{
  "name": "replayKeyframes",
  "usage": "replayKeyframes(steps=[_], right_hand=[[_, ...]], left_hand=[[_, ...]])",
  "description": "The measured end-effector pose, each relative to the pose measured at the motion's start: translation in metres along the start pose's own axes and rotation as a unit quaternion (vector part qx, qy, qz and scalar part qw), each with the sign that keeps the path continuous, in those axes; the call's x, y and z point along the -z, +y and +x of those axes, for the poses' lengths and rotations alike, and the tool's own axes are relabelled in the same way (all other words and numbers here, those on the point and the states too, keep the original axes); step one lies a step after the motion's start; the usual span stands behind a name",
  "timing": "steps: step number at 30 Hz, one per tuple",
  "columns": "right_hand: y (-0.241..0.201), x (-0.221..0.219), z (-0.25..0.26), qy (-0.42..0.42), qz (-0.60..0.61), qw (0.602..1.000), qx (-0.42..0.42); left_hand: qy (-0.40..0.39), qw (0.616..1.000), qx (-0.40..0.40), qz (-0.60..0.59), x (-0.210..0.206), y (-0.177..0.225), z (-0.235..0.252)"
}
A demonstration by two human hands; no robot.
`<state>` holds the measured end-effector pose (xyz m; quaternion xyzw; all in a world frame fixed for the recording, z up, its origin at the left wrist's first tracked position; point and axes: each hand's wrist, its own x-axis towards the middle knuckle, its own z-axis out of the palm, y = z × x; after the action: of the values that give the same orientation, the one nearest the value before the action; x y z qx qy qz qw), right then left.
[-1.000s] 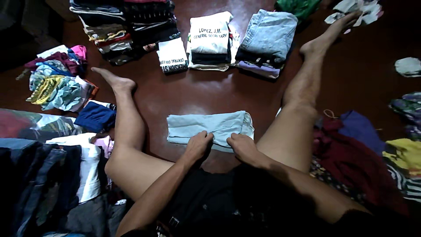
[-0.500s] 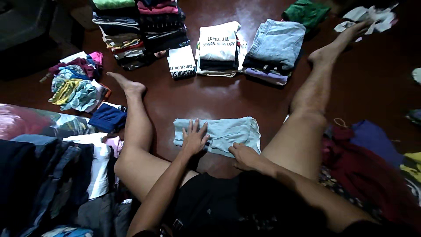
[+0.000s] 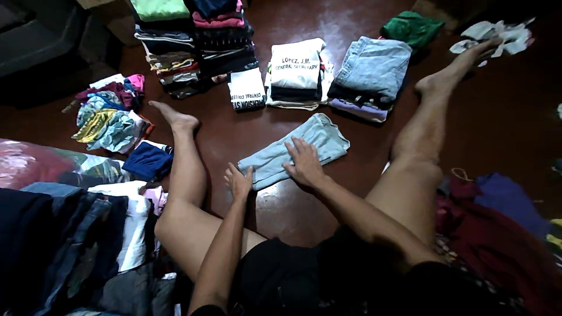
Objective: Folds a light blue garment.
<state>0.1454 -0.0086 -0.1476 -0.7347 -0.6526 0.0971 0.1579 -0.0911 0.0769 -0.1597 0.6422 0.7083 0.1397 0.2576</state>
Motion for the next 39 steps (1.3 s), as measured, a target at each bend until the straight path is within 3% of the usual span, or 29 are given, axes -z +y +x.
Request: replayKeyframes(steps=[2, 4, 9, 11, 14, 17, 20, 22, 25, 27, 30, 34, 39], right_hand=[[0.006, -0.049, -0.009, -0.052, -0.007, 0.999, 0.009], [0.003, -0.068, -0.014, -0.063, -0.014, 0.998, 0.017], [0.013, -0.053, -0.020, -0.113, 0.022, 0.991, 0.061], [0.012, -0.046, -0.021, -0.133, 0.038, 0.988, 0.073], [0.000, -0.046, -0.028, -0.125, 0.047, 0.988, 0.074], [-0.017, -0.056, -0.036, -0.070, 0.078, 0.993, 0.051], [-0.031, -0.054, -0.044, -0.066, 0.158, 0.983, 0.068], [-0.039, -0.037, -0.050, -0.107, 0.296, 0.948, 0.046], [-0.042, -0.011, -0.059, -0.165, 0.522, 0.825, -0.139], [-0.034, -0.004, -0.060, -0.147, 0.622, 0.738, -0.216], [-0.016, -0.014, -0.052, -0.103, 0.729, 0.626, -0.258], [0.002, -0.024, -0.041, -0.083, 0.762, 0.569, -0.299], [0.007, -0.024, -0.030, -0.095, 0.736, 0.569, -0.354]], left_hand=[[-0.028, 1.000, 0.001, 0.010, -0.001, 0.001, 0.004], [-0.039, 0.999, -0.006, 0.023, -0.001, 0.002, 0.012], [-0.143, 0.989, 0.025, -0.025, 0.026, 0.009, 0.011], [-0.183, 0.971, 0.048, -0.144, 0.040, 0.008, 0.005], [-0.200, 0.915, 0.067, -0.345, 0.055, 0.010, -0.018], [-0.250, 0.879, 0.017, -0.405, 0.077, 0.033, -0.034], [-0.269, 0.877, -0.043, -0.395, 0.097, 0.061, -0.042], [-0.298, 0.870, -0.097, -0.380, 0.106, 0.074, -0.039], [-0.367, 0.854, -0.173, -0.325, 0.111, 0.094, -0.024], [-0.389, 0.860, -0.182, -0.276, 0.105, 0.116, -0.012], [-0.347, 0.896, -0.145, -0.236, 0.073, 0.146, 0.009], [-0.284, 0.941, -0.144, -0.113, 0.034, 0.137, 0.029], [-0.299, 0.950, -0.085, 0.038, 0.004, 0.109, 0.022]])
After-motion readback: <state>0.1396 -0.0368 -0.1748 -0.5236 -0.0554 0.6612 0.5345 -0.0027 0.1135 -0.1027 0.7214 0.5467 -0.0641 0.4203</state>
